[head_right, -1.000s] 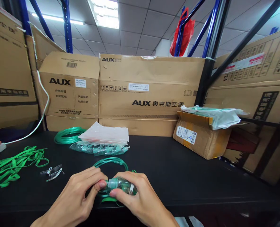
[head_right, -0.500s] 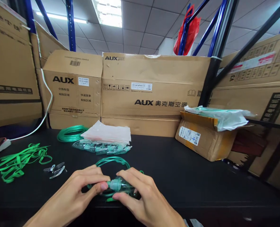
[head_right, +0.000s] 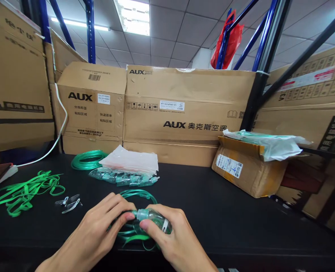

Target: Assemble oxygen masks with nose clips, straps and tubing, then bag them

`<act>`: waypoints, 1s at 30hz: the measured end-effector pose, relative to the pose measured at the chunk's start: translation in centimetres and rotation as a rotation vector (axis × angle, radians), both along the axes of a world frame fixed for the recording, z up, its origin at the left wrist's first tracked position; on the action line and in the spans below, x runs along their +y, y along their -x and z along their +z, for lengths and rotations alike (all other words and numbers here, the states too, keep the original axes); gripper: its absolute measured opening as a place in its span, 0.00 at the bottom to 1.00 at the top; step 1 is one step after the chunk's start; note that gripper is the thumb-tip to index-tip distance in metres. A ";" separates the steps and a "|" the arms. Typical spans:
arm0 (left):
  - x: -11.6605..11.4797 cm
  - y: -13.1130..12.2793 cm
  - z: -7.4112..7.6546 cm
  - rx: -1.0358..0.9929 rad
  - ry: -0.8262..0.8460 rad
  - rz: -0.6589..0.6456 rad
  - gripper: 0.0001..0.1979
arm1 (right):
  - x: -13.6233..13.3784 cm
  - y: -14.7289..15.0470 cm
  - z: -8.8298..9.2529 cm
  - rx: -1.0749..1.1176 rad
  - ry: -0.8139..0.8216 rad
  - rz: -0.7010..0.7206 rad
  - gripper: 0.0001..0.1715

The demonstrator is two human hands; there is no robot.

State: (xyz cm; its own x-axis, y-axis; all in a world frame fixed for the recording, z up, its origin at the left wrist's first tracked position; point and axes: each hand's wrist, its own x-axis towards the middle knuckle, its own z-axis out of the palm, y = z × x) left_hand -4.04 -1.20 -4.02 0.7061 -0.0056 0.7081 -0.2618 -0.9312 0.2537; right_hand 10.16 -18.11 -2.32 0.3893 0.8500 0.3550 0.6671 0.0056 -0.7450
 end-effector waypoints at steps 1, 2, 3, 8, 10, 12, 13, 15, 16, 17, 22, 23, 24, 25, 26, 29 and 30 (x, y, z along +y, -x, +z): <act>-0.1 0.0 -0.1 -0.003 -0.004 0.015 0.11 | 0.0 0.1 0.0 0.008 0.007 -0.002 0.19; -0.2 0.0 -0.1 -0.009 -0.005 0.025 0.12 | 0.1 0.2 0.0 0.016 0.012 -0.008 0.20; -0.2 0.0 -0.2 -0.011 -0.003 0.031 0.12 | 0.2 0.2 0.0 0.022 0.015 -0.014 0.20; -0.3 -0.1 -0.6 0.029 0.028 0.043 0.14 | 0.4 0.2 -0.6 -0.118 -0.010 -0.029 0.17; -0.3 0.1 -0.4 0.067 0.067 0.039 0.13 | 0.0 -0.1 -1.3 -0.288 -0.055 -0.026 0.18; -0.3 0.4 0.1 0.093 0.110 0.020 0.13 | -0.3 -0.6 -1.9 -0.480 -0.158 -0.044 0.24; -0.3 0.6 0.4 0.093 0.128 0.008 0.13 | -0.4 -0.9 -2.0 -0.554 -0.208 -0.058 0.26; -0.2 0.9 1.1 0.076 0.146 -0.007 0.12 | -0.3 -1.6 -1.5 -0.674 -0.266 0.005 0.29; -0.1 1.1 1.4 0.069 0.141 -0.006 0.12 | -0.2 -2.0 -1.0 -0.721 -0.257 0.060 0.30; 0.0 1.3 1.8 0.072 0.125 0.003 0.11 | 0.0 -2.4 -0.4 -0.785 -0.267 0.100 0.30; 1.1 3.1 2.2 0.234 0.022 0.073 0.11 | 1.3 -5.5 1.4 -1.205 -0.239 0.115 0.33; 1.5 3.5 2.1 0.265 0.010 0.082 0.14 | 1.6 -6.1 1.2 -1.272 -0.228 0.098 0.35; 1.8 4.0 1.9 0.290 -0.002 0.087 0.16 | 1.8 -6.7 0.7 -1.323 -0.217 0.075 0.38; 2.0 4.5 1.7 0.310 -0.018 0.088 0.17 | 1.8 -7.2 0.1 -1.354 -0.200 0.049 0.41; 2.2 4.8 1.5 0.326 -0.037 0.091 0.18 | 1.6 -7.5 -0.6 -1.361 -0.178 0.026 0.45; 2.0 5.3 0.9 0.348 -0.107 0.079 0.18 | -1.1 -6.4 -2.7 -1.182 -0.144 -0.018 0.45; 1.6 5.2 0.6 0.342 -0.139 0.072 0.18 | -2.6 -5.3 -3.2 -1.038 -0.165 -0.026 0.40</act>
